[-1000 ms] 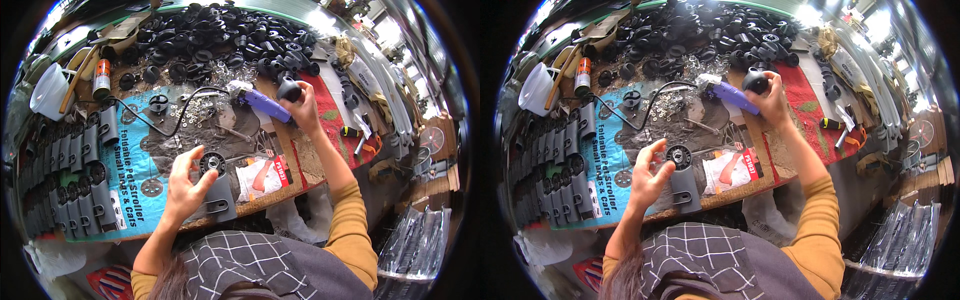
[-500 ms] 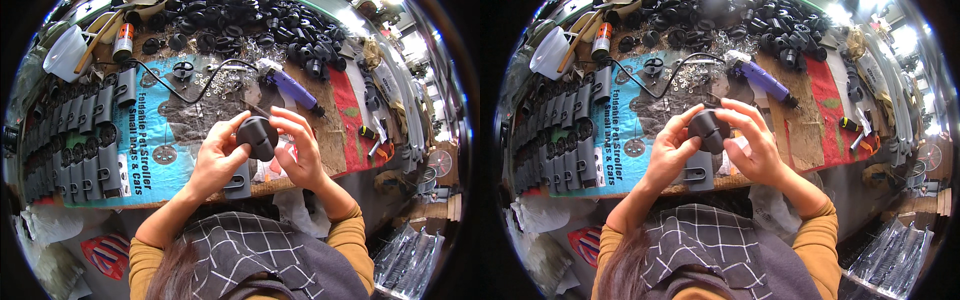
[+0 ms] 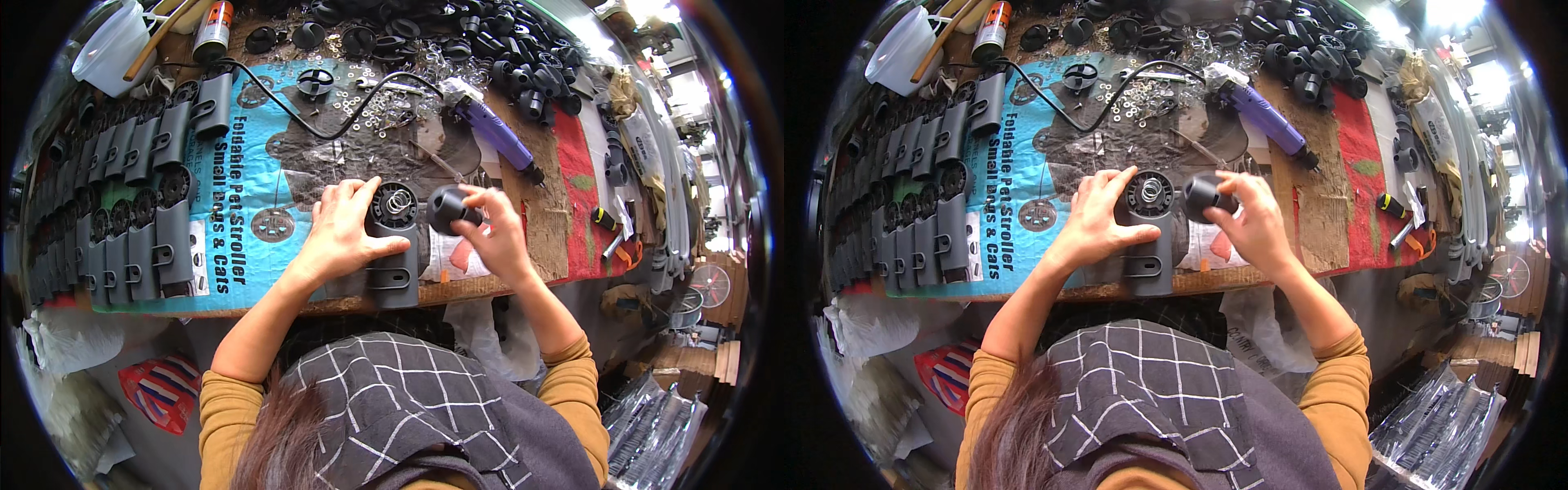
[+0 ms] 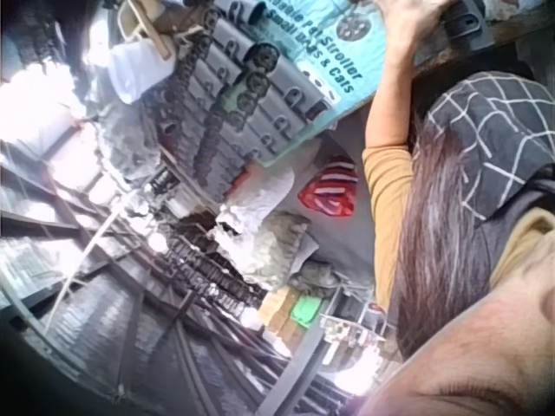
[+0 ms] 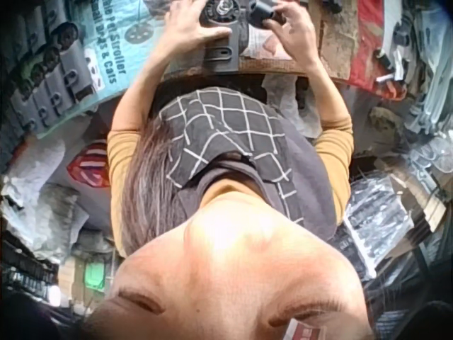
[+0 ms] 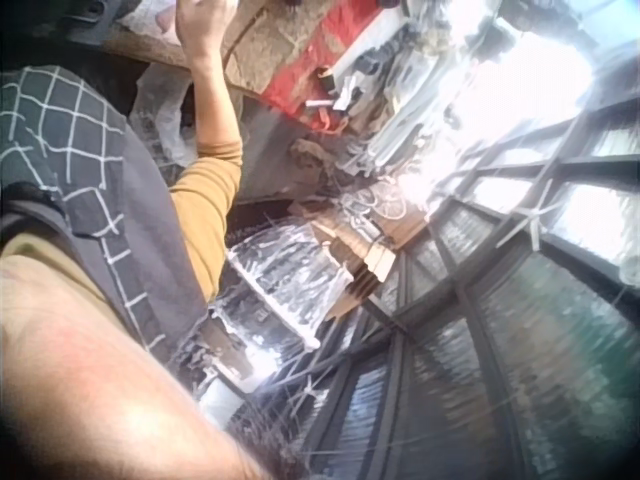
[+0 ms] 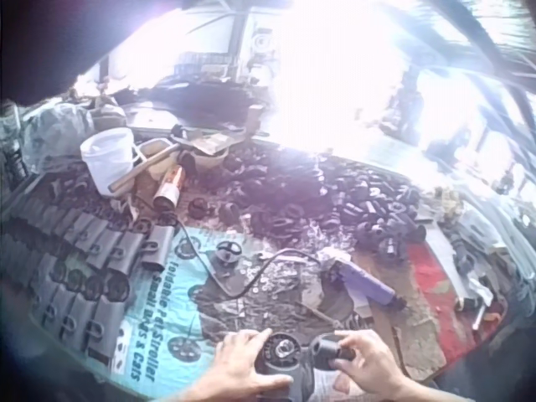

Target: The person assembles small wheels by inserting bearings and securing them with a screwdriver. They repeatedly pick up wheel housings, insert bearings, and tighten screws using a corded screwdriver.

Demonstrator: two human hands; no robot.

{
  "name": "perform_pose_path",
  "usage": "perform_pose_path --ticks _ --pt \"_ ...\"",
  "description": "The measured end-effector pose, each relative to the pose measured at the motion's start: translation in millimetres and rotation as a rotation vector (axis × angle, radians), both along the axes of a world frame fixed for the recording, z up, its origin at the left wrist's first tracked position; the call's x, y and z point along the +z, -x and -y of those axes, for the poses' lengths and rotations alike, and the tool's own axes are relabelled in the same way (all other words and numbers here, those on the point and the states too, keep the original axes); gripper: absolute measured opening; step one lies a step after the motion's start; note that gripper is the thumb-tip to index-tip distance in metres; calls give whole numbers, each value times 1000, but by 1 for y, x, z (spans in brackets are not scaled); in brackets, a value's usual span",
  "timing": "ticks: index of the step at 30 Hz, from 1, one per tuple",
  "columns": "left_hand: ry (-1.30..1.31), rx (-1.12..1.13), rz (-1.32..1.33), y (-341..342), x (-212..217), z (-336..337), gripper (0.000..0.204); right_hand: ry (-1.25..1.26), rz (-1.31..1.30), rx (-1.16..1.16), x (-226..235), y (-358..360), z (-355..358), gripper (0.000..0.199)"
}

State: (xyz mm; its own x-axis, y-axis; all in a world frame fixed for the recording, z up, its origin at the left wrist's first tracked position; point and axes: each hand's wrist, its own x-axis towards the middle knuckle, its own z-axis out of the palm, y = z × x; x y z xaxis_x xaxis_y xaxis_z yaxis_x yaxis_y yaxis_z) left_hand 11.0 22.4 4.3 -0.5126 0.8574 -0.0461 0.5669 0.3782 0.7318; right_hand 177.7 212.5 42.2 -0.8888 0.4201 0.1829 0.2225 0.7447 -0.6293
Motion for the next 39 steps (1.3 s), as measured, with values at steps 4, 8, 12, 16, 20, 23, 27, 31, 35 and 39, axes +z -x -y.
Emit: perform_pose_path --ticks 4,8,12,16,20,23,27,31,35,39 --pt "-21 2 13 2 -6 0 97 -16 -111 116 21 27 10 36" --pt "-2 -3 53 2 -4 1 96 -131 34 294 20 59 24 33" --pt "-127 -1 41 9 -6 3 70 -139 113 323 10 61 21 35" --pt "-133 -107 96 25 -6 1 48 -48 150 341 -1 57 16 35" --pt "-50 -151 97 23 5 -4 40 188 132 221 -19 50 27 39" --pt "132 -156 190 28 16 -16 50 202 -1 206 -33 41 29 38" --pt "372 63 726 33 24 -41 49 304 -103 204 -44 34 29 43" --pt "241 140 1027 18 29 -45 39 819 -256 56 -32 26 39 65" --pt "-229 24 1098 -4 46 -20 36 1417 30 9 0 14 45 75" --pt "-264 -87 709 -3 73 4 49 1087 -2 201 24 12 50 70"
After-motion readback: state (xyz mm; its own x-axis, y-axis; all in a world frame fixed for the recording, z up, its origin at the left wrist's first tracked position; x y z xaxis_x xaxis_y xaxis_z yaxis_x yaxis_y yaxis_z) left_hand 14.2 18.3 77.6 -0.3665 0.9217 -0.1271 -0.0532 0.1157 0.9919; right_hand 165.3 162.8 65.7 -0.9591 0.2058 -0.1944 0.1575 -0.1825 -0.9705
